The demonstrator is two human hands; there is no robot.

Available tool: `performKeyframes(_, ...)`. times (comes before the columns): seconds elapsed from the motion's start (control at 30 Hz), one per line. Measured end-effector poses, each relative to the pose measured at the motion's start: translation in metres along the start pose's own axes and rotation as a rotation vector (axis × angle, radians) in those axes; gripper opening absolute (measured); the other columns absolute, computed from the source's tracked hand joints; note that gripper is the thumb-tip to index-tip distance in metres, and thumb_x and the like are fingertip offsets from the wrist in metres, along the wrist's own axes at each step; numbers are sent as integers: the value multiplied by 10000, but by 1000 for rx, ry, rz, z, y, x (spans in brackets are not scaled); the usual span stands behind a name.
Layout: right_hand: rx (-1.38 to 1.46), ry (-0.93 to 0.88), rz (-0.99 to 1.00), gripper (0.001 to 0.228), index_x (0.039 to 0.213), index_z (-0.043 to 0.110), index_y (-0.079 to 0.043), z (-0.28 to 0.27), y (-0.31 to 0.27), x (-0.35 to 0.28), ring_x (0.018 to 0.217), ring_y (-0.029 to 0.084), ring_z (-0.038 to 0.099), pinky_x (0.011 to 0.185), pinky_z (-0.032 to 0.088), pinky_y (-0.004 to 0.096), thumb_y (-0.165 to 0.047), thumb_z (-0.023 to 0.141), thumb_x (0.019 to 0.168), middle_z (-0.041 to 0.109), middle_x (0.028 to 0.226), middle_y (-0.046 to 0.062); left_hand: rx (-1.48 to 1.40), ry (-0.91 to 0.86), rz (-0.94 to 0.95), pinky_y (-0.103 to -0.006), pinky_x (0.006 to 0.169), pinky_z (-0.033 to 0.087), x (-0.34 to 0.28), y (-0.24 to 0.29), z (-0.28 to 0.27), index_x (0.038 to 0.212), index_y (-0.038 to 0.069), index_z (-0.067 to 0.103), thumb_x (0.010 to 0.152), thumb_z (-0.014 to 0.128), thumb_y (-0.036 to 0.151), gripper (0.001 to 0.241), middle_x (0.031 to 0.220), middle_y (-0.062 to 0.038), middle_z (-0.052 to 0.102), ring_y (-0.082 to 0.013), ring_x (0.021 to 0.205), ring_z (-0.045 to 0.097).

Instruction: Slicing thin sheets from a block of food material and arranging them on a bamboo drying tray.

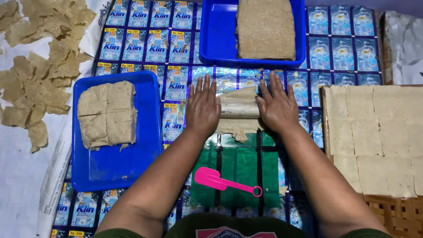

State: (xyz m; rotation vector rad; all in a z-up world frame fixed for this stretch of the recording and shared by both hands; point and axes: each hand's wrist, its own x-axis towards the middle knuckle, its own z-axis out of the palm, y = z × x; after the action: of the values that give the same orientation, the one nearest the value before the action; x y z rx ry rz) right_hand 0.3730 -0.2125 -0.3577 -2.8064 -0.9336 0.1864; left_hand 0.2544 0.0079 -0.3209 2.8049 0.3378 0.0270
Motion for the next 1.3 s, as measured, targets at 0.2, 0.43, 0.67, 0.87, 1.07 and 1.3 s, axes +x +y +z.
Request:
performKeyframes(0.2,6,-48,-1,659,1654,232,-190,3,5,-21,1593,295,110,1241,24,607,-536,221,1093,123,1725,159,39,-1,41,-541,1261,43,-20,-7,21,1568,50,355,1048,261,311,590,1657,-220,293,-358,1564,200)
performKeyframes(0.43,49,28,165,662,1674,195,-213,-19,2,18,1602,339,-24,1142,-145,751,-556,234,1109,20,1734,185,14,87,-70,-550,1247,-68,28,6,-20,1612,48,292,1014,367,325,663,1701,-214,175,-336,1591,92)
performKeyframes(0.67,101,-51,190,609,1665,225,-277,-2,1,2,1605,266,-46,1202,-105,667,-523,208,1108,-33,1742,113,52,-96,-82,-532,1253,-57,12,2,2,1615,88,278,989,302,247,647,1709,-176,159,-287,1595,84)
performKeyframes(0.87,7,-52,117,639,1651,263,-222,13,1,-35,1601,315,48,1230,68,635,-527,191,1094,51,1735,162,21,-36,19,-555,1258,50,-25,-1,12,1558,68,409,1013,281,292,603,1672,-203,273,-352,1572,185)
performKeyframes(1.07,-7,93,8,626,1646,291,-123,26,-3,-74,1580,368,145,1205,162,623,-462,284,1120,132,1720,209,-32,63,110,-574,1242,130,-64,-5,24,1525,49,462,1049,316,314,564,1634,-243,337,-408,1539,257)
performKeyframes(1.3,-32,233,-78,710,1641,248,-60,43,-6,-123,1521,387,293,1193,221,577,-460,388,1071,258,1677,239,-48,35,145,-548,1247,148,-116,-2,28,1577,82,355,1097,290,324,541,1651,-222,293,-388,1537,254)
